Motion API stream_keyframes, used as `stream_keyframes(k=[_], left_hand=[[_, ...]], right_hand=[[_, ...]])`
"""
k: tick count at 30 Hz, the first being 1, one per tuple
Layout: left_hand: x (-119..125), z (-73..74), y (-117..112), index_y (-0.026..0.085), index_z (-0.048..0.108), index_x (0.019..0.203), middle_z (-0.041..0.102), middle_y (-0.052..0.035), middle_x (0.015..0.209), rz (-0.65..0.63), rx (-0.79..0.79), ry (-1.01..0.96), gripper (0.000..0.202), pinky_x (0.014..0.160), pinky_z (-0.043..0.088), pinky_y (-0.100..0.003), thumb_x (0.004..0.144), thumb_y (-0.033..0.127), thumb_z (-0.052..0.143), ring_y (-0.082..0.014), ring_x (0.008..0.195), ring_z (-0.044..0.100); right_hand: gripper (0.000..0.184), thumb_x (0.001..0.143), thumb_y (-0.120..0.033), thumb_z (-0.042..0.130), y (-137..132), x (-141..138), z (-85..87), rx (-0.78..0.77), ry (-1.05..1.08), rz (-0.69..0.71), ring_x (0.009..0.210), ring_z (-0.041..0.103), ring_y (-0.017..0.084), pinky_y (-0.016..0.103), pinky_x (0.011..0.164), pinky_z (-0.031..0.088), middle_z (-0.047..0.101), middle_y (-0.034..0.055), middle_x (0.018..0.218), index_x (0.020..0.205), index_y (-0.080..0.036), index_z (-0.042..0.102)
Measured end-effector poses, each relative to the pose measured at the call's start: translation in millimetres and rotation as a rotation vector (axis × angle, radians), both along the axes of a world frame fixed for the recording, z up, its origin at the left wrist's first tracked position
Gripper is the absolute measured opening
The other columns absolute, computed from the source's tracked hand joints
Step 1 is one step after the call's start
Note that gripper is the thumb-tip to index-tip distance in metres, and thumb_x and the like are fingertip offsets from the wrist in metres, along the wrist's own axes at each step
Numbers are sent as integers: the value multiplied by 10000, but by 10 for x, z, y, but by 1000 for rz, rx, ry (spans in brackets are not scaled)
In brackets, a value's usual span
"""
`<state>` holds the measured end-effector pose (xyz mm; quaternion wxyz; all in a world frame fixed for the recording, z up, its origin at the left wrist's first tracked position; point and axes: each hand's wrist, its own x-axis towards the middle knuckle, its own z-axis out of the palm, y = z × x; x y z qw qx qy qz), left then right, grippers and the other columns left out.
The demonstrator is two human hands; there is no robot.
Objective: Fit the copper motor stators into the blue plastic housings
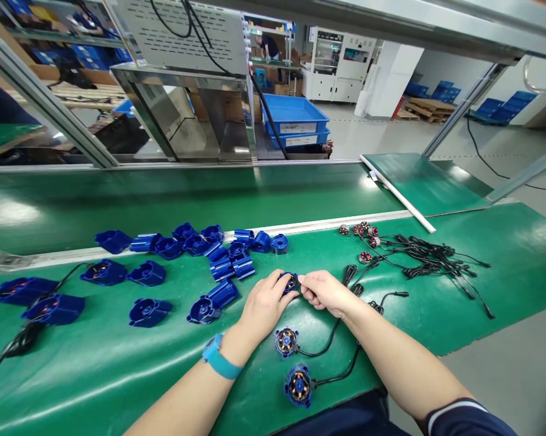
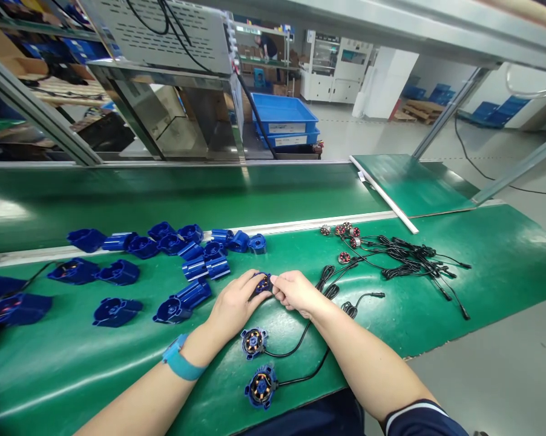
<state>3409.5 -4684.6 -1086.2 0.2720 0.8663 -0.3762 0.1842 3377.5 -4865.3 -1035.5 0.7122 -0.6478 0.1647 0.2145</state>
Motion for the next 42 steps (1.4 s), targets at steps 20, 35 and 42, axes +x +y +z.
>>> stream_keyframes(k=[20,35,42], left_hand=[[-24,42,-36,142,575,1115,633,-113,1049,-63,-106,112,239,871,572,-386,909,238,650,-235,973,642],[-4,1,-49,139,590,1099,651,-119,1046,-41,-128,79,223,867,573,-391,919,261,640,-238,962,649],[40,-51,-32,153,570,1151,665,-130,1080,-85,-130,-77,309,865,578,-399,951,388,581,-254,984,667]], right_hand=[[455,720,-596,698,2,33,-32,-206,-105,108,411,211,44,210,406,127,310,-105,441,622,-178,548],[406,799,-508,639,-9,63,-38,-446,-122,162,402,257,57,232,439,168,365,-78,421,600,-155,598],[273,794,-347,690,59,92,28,-801,-326,86,761,640,162,253,698,450,717,28,798,995,-163,712]])
